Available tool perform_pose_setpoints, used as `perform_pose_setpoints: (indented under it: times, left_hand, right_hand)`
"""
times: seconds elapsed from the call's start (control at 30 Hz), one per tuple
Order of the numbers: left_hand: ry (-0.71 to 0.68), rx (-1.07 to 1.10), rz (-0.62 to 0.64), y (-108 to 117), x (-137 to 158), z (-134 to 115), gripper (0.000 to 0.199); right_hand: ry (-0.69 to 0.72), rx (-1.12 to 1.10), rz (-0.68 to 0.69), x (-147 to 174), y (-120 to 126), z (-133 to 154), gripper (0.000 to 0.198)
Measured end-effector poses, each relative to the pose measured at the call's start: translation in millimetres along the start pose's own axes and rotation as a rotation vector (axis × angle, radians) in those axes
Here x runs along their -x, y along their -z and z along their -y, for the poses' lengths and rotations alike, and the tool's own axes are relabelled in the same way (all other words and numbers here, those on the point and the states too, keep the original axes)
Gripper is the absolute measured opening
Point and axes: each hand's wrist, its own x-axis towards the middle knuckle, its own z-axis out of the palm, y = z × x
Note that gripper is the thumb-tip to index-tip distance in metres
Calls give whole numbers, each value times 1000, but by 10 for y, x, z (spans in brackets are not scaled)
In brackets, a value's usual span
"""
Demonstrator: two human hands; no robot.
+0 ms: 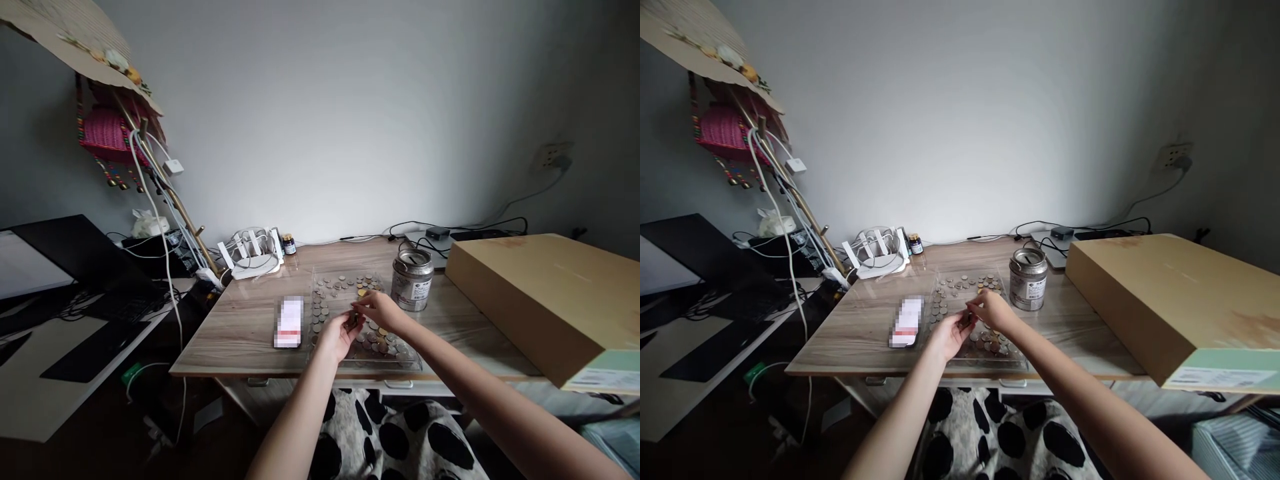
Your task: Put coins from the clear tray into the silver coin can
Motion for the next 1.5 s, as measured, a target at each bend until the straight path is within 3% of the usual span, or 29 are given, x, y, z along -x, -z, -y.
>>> perform_pose_setpoints:
  times: [0.1, 0.2, 0.3, 0.43, 0.53, 0.67, 0.7, 0.77, 0.83, 0.93, 1.0, 1.1, 1.2, 1.3, 1.37, 1.5]
  left_hand:
    - [-65, -66, -15, 4, 15, 19, 12]
    - [-77, -148, -12, 0, 36, 19, 8]
    - [-79, -232, -13, 1, 42, 11, 14]
    - [-108, -293, 7, 2, 36, 13, 30]
    - [-136, -352, 53, -10, 54, 20, 39]
    - [-133, -384, 32, -30, 79, 24, 42]
    - [-124, -386, 17, -31, 78, 25, 41]
    - [-122, -388, -10, -28, 63, 30, 38]
    - [-137, -382, -18, -23, 44, 36, 32]
    - [-135, -353, -23, -19, 34, 32, 23]
    - [-117, -331, -10, -22, 48, 20, 17]
    - [-78, -312, 31, -25, 76, 10, 19]
    - [-62, -309, 18, -12, 82, 30, 29]
    - [-72, -330, 24, 0, 75, 56, 28]
    - [-78, -353, 46, -3, 82, 61, 23]
    - [-98, -390, 67, -35, 125, 44, 10]
  right_hand:
    - [-34, -21, -246, 6, 355, -32, 32]
    - [-213, 122, -513, -34, 857, -190, 31]
    - [-399, 320, -495, -124, 1204, -426, 21]
    - [-484, 478, -378, -231, 1285, -635, 16]
    - [-475, 538, -369, -235, 1207, -568, 19]
    - [-237, 514, -451, -109, 861, -187, 28]
    - [-175, 460, -402, -62, 714, -77, 28]
    - [-73, 344, -160, 28, 378, 104, 29]
    - [-54, 299, -21, 95, 57, 202, 28]
    - [-70, 297, 35, 133, -245, 207, 21]
    - [-49, 283, 8, 124, -283, 167, 19]
    - [19, 202, -85, 72, -91, 94, 23]
    - [20, 153, -265, -9, 350, -32, 28]
    - [-171, 319, -407, -90, 850, -241, 29]
    - [-312, 445, -412, -131, 1086, -391, 26]
    - [-419, 543, -374, -190, 1233, -586, 19]
